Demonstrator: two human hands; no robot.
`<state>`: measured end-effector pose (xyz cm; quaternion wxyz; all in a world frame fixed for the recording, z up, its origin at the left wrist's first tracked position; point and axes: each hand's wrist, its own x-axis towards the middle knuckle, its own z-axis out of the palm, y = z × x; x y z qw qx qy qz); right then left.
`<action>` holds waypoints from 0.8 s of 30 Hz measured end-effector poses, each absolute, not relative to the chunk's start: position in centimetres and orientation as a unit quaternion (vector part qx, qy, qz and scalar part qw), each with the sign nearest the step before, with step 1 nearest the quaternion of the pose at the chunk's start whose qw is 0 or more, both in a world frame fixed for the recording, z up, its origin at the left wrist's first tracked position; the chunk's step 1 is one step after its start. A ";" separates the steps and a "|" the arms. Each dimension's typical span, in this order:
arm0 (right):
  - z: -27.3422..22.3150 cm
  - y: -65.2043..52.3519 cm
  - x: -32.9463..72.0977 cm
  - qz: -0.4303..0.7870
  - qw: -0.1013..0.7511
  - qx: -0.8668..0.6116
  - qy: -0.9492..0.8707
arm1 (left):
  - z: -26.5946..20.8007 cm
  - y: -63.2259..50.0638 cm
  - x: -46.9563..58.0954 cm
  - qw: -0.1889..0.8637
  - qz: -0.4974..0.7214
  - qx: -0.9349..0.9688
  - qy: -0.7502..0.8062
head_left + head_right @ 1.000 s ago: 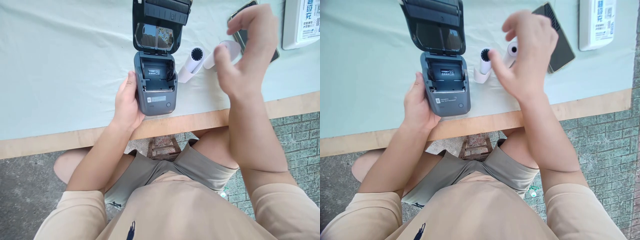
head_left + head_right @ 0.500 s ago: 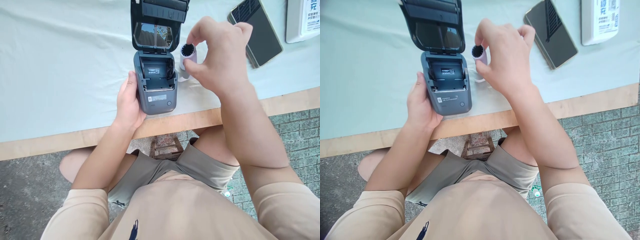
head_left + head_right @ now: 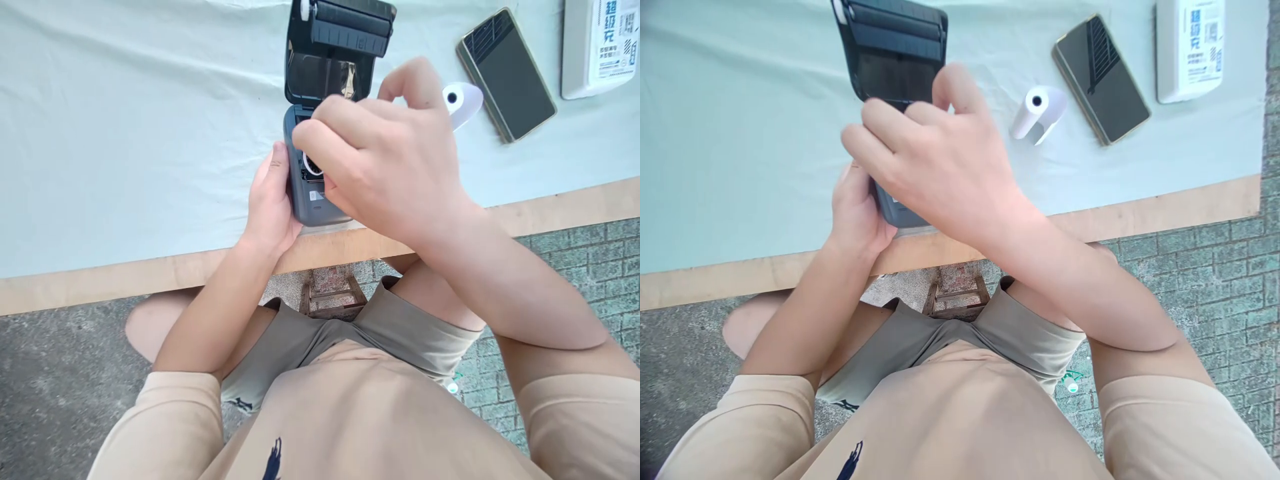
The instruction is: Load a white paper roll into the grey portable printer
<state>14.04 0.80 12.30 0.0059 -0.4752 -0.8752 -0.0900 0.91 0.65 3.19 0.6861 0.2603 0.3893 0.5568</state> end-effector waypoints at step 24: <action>12.4 0.4 14.4 -0.007 0.036 -0.540 -0.841 | 3.1 0.6 0.7 0.696 0.533 0.262 0.403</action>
